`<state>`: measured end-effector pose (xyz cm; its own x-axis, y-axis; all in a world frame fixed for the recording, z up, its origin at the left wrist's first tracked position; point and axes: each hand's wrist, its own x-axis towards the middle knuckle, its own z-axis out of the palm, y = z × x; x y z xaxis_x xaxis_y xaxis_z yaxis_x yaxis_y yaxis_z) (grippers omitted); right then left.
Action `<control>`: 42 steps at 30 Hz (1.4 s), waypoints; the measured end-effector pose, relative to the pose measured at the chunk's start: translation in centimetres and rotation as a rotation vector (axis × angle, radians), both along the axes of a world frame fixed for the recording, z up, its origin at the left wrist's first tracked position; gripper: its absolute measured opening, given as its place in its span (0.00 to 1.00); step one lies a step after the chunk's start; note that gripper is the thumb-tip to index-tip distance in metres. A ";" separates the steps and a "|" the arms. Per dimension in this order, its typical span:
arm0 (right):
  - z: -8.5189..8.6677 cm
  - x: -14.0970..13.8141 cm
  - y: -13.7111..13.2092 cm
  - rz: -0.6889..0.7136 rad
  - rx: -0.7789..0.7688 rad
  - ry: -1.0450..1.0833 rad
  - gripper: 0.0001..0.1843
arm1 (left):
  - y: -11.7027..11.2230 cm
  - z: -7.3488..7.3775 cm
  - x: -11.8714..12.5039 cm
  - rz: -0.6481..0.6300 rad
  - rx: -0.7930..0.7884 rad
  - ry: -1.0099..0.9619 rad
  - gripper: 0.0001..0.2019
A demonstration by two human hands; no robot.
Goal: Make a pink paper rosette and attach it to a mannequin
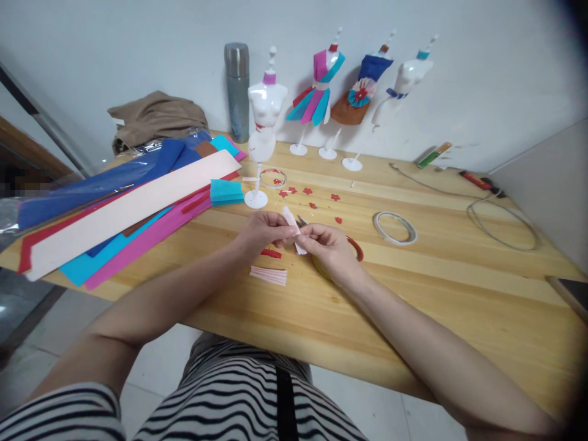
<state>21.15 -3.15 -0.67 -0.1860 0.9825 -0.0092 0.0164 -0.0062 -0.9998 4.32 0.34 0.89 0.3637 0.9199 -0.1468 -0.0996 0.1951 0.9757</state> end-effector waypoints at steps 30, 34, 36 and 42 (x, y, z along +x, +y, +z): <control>-1.3 0.1 -2.2 -0.004 0.028 0.177 0.18 | -1.4 0.5 -0.1 -0.176 0.097 0.107 0.11; -1.0 0.0 -2.5 0.045 -0.048 0.258 0.18 | -1.7 0.0 0.0 -0.206 0.124 0.084 0.11; -0.9 -0.1 -2.7 0.059 -0.068 0.291 0.17 | -1.8 -0.1 0.1 -0.194 0.130 0.080 0.11; -0.6 0.0 -2.8 0.101 -0.132 0.346 0.16 | -1.8 0.1 0.0 -0.268 0.121 0.034 0.15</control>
